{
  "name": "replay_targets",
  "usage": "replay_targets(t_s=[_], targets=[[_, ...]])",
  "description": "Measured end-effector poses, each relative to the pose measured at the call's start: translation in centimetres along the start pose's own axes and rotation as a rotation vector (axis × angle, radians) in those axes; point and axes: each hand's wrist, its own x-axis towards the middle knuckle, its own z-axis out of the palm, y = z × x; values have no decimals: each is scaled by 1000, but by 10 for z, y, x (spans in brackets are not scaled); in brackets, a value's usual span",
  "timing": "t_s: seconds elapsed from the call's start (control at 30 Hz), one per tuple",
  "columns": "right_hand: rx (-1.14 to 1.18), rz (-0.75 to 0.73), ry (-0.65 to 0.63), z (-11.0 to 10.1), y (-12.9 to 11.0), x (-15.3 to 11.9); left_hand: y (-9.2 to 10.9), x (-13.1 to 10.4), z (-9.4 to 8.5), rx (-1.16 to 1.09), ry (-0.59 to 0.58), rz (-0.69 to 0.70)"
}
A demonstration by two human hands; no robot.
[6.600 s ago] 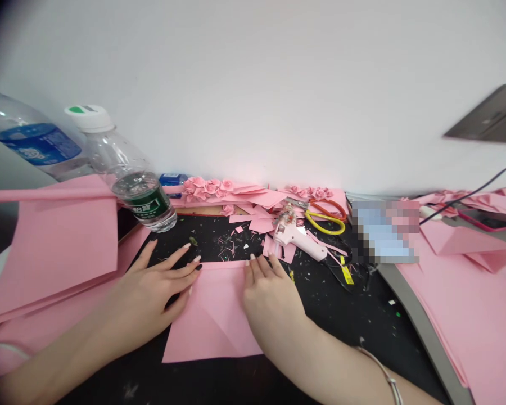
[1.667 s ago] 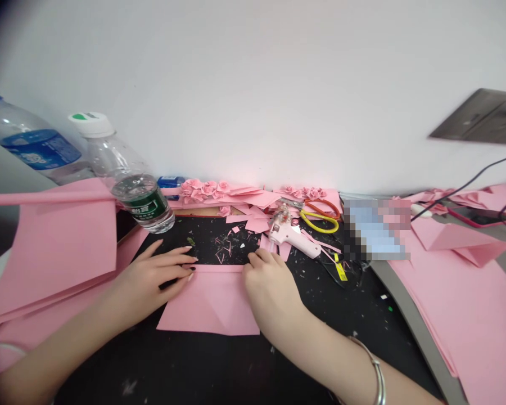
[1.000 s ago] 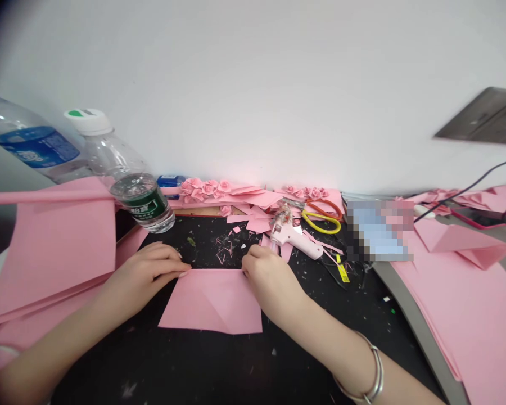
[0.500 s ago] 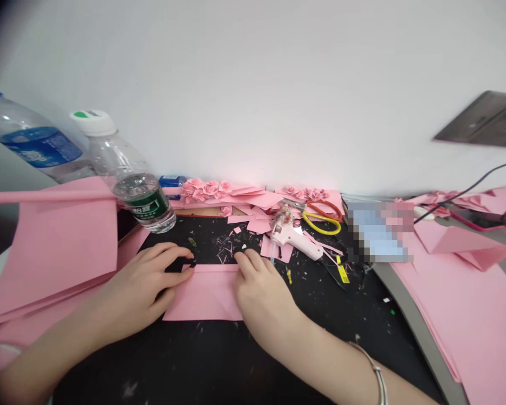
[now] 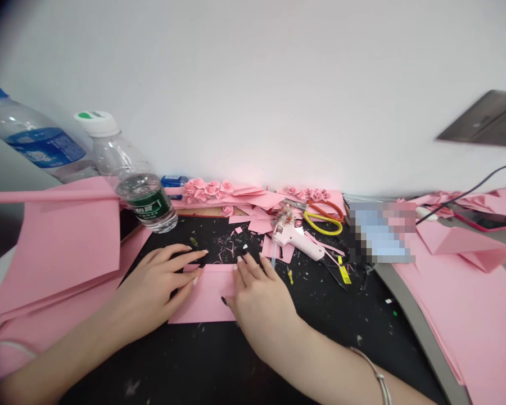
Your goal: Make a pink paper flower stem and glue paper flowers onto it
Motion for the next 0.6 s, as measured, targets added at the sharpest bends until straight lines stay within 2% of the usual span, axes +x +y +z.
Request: replay_targets(t_s=[0.13, 0.27, 0.43, 0.6], targets=[[-100, 37, -14, 1, 13, -4, -4, -2, -1, 17, -14, 3], [-109, 55, 6, -2, 21, 3, -8, -2, -1, 3, 24, -4], [71, 116, 66, -7, 27, 17, -22, 3, 2, -129, 64, -9], [357, 214, 5, -7, 34, 20, -32, 7, 5, -280, 63, -56]])
